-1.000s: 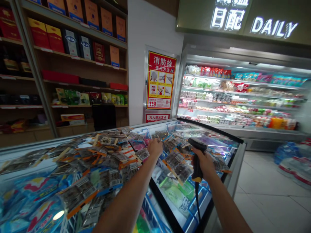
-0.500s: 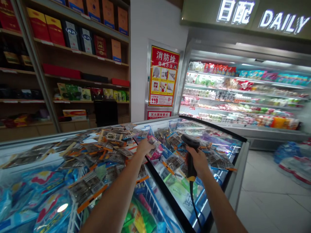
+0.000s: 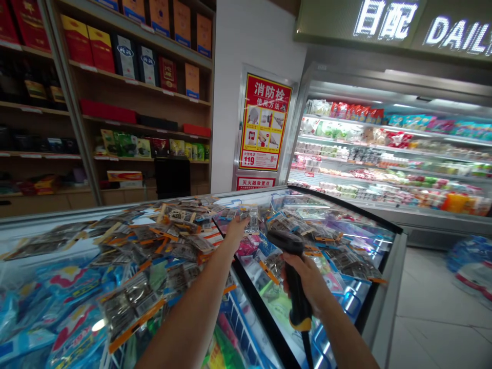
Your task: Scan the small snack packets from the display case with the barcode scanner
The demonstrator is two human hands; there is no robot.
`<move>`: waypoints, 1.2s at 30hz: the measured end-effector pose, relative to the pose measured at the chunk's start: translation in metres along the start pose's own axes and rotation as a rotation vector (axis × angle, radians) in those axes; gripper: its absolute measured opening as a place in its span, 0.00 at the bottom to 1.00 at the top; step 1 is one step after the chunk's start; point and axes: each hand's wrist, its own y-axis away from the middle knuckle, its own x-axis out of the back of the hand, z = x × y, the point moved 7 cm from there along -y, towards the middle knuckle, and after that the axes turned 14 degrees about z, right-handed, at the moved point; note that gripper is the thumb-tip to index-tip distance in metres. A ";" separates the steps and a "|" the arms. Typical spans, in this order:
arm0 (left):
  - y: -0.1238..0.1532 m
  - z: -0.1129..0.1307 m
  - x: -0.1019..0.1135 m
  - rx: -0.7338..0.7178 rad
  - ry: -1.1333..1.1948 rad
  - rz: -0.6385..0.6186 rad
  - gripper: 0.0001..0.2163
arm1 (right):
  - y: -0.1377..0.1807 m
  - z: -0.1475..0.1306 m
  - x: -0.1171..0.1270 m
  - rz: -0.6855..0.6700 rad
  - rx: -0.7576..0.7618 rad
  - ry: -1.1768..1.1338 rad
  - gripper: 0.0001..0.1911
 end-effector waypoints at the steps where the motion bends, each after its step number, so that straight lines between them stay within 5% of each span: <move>1: 0.000 0.000 0.001 -0.005 0.007 0.008 0.08 | 0.001 0.000 -0.001 -0.010 -0.002 0.001 0.14; 36: -0.001 0.005 0.015 -0.057 -0.032 0.066 0.08 | 0.019 0.000 0.006 -0.083 -0.129 -0.082 0.13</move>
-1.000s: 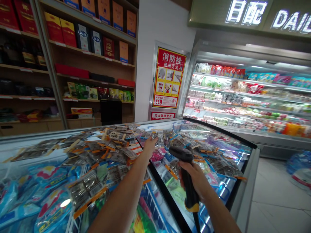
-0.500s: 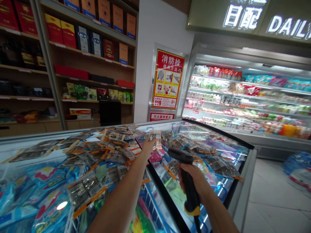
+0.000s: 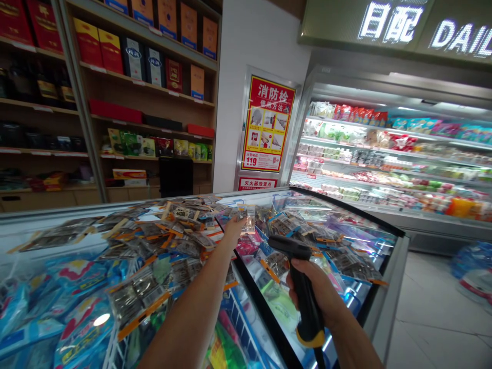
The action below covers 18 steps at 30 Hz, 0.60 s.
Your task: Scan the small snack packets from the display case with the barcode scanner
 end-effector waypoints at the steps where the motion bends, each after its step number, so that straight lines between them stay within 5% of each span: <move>1: -0.001 -0.002 0.000 0.007 -0.016 -0.002 0.08 | 0.000 0.000 0.001 0.003 0.000 -0.008 0.13; 18: -0.019 -0.004 -0.007 -0.093 0.131 -0.040 0.10 | 0.000 0.000 0.006 0.008 -0.024 0.085 0.14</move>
